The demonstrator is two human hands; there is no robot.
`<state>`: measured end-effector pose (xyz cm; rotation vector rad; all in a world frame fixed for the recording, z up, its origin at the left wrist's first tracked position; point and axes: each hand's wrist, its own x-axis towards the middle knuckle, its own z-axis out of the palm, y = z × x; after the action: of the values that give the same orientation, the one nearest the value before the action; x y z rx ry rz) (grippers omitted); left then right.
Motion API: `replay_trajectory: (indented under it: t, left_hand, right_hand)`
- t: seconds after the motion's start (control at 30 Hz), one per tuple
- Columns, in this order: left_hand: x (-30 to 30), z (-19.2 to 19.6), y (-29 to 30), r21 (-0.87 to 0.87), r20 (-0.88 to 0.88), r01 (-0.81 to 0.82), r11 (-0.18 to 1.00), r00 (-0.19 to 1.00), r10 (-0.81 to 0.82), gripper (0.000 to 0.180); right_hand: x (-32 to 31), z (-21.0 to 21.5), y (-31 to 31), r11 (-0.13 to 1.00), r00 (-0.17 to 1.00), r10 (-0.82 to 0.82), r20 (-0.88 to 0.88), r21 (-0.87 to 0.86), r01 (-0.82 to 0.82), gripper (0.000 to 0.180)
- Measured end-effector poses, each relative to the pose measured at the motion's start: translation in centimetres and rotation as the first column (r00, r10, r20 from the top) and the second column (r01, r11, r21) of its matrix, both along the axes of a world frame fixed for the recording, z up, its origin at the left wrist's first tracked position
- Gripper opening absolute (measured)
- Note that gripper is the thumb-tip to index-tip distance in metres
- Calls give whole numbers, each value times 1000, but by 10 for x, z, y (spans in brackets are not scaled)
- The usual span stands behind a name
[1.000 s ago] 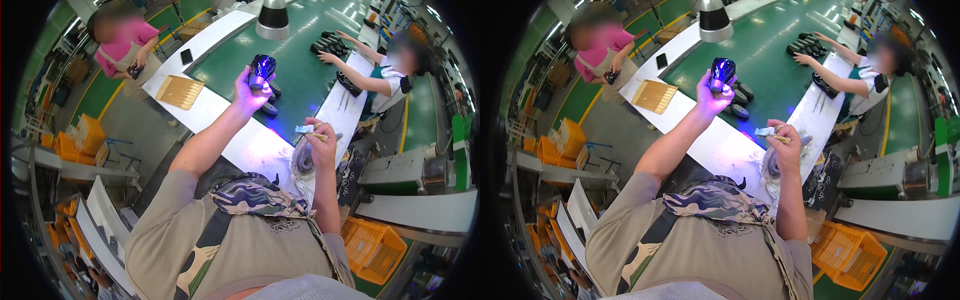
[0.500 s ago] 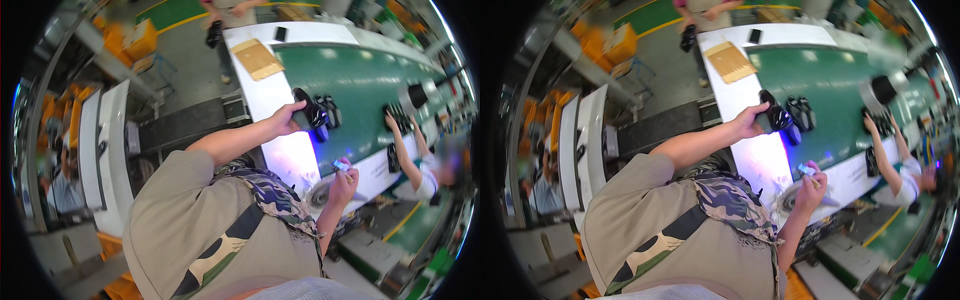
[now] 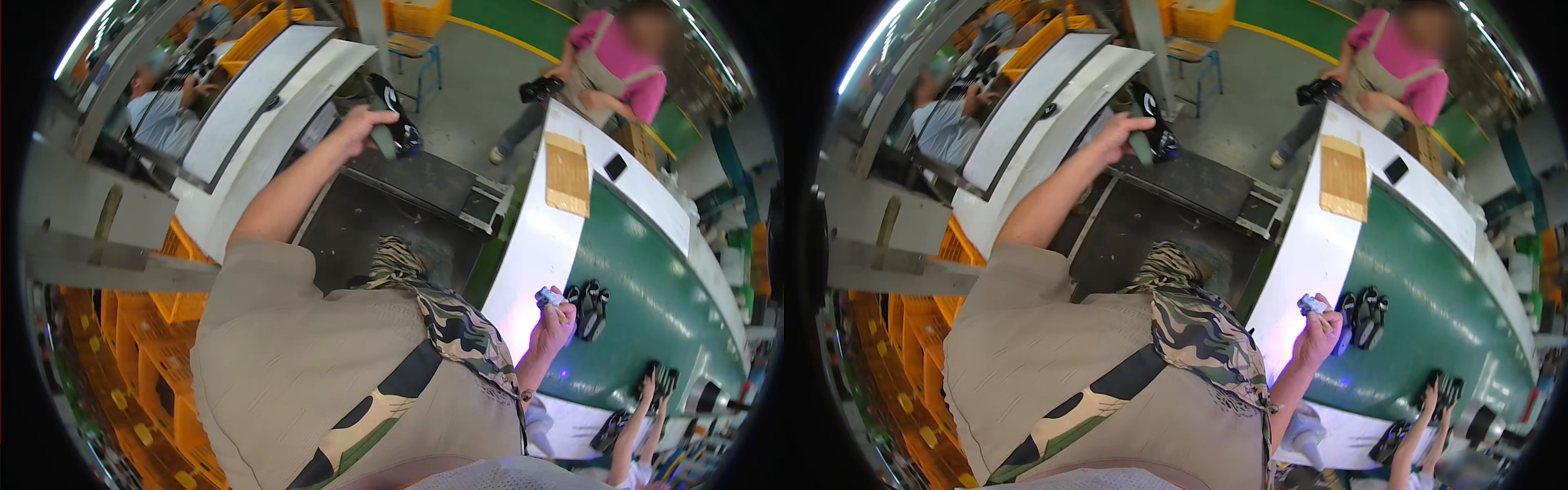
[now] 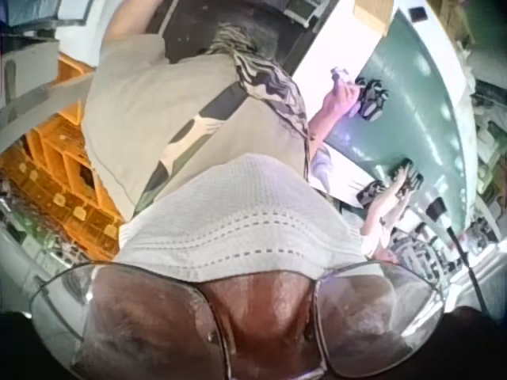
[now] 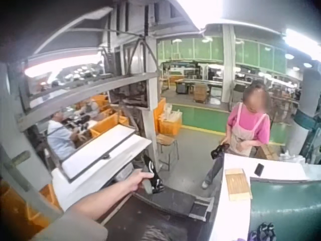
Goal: Inspecting and cleaning footwear components on a production line.
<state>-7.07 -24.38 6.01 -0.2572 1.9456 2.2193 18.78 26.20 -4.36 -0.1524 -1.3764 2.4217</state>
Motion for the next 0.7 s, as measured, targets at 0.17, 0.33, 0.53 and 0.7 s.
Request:
replay_trajectory:
  t: [0.17,0.33,0.53,0.7]
  left_hand:
    - [47,37,-144,-440,-67,-371,818,922,382,60]
    - [47,46,-297,-572,-55,-519,635,797,602,46]
    - [104,45,-518,-905,-270,-417,89,722,638,59]
    - [104,-29,-508,-911,-97,128,-392,857,505,43]
  right_hand:
    - [-4,19,-3,990,991,131,-17,-42,-132,25]
    - [-24,19,-10,984,984,176,10,-7,-176,24]
    - [-50,16,-13,979,973,205,107,-33,-203,23]
    - [-70,33,-28,984,977,169,132,33,-175,23]
